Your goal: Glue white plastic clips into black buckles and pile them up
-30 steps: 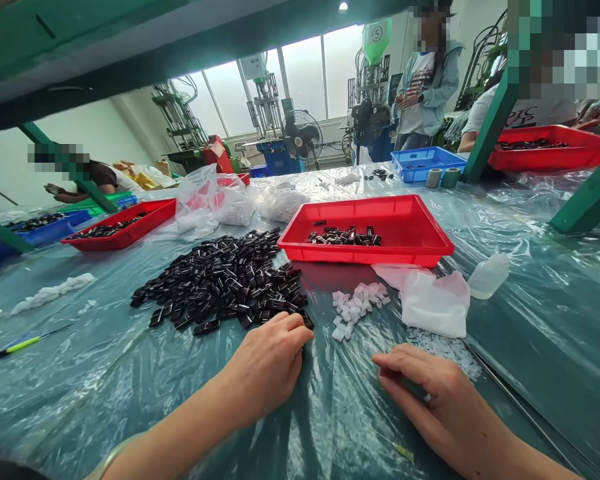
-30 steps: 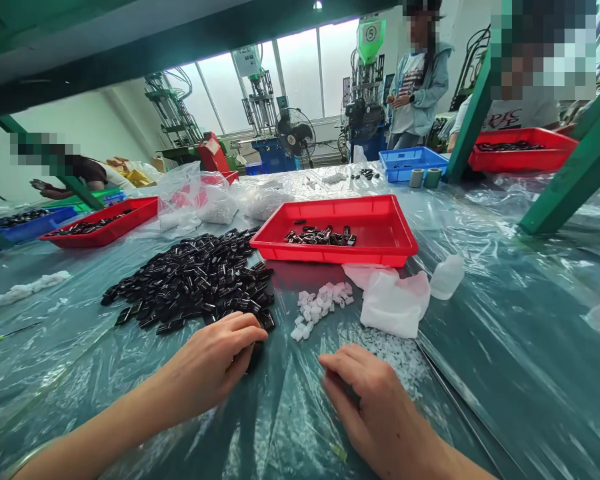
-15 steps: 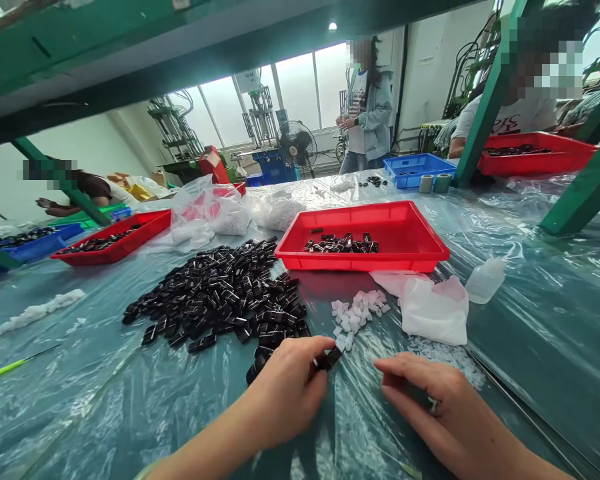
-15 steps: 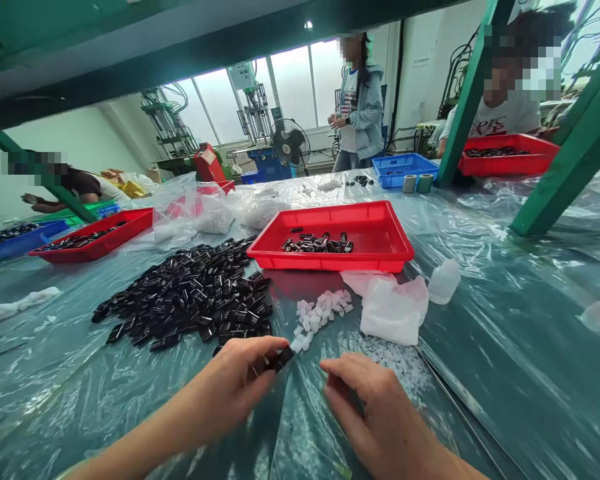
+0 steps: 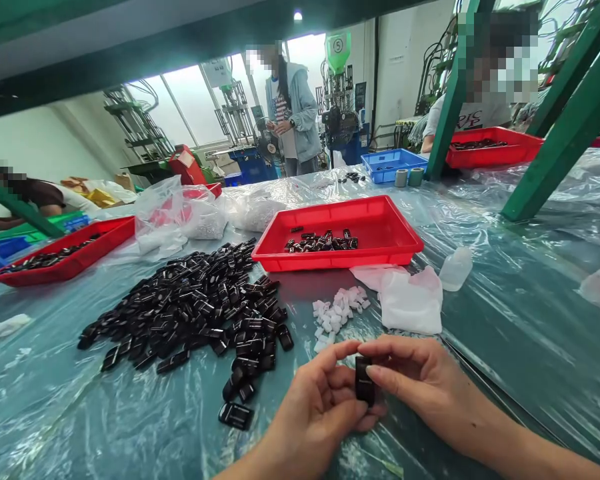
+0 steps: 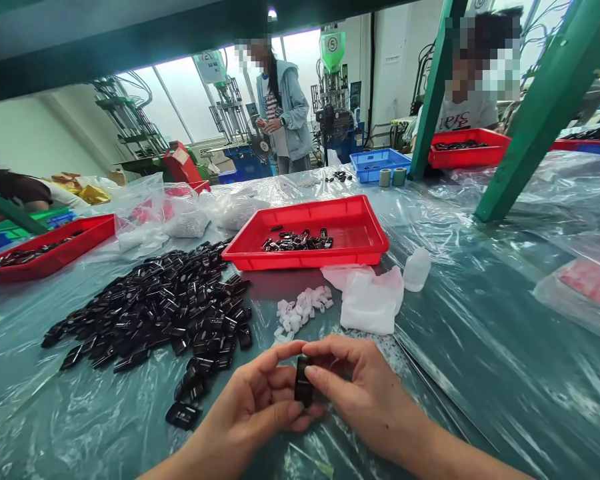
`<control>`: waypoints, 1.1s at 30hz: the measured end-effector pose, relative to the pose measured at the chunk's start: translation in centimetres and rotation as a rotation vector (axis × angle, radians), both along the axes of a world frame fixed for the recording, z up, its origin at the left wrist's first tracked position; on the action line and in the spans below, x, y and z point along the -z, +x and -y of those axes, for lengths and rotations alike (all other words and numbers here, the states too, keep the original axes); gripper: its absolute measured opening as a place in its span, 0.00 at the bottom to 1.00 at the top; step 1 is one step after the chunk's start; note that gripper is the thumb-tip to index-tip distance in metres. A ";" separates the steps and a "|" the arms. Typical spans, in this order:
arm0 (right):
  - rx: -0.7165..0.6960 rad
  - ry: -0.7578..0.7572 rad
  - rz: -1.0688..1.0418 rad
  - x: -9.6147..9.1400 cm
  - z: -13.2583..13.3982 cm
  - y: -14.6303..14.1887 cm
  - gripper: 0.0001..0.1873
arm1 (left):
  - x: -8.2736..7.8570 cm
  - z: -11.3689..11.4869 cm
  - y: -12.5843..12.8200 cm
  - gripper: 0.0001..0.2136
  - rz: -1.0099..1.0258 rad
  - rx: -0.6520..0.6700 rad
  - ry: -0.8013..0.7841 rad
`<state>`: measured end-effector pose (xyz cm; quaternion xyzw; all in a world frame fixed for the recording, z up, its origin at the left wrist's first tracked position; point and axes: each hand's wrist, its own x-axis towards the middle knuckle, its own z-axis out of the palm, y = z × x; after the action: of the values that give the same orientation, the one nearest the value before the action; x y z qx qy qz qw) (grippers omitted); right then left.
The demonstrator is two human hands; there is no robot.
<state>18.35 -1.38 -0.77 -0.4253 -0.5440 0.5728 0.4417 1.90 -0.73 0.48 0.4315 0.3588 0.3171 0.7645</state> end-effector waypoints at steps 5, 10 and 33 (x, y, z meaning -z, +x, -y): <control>0.034 -0.094 -0.091 -0.2 0.1 0.0 0.08 | 0.1 0.2 -0.2 0.27 0.004 0.019 -0.021; 0.034 -0.174 -0.121 -0.7 -0.1 0.0 0.09 | -0.2 0.1 -0.5 0.29 -0.008 0.034 -0.051; -0.156 -0.266 0.200 -0.3 1.5 -1.2 0.11 | -0.1 -0.6 -0.9 0.10 -0.116 -0.166 0.044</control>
<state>17.12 -2.92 -0.45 -0.4913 -0.5358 0.6272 0.2795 1.01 -0.16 0.61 0.4345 0.4301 0.3616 0.7039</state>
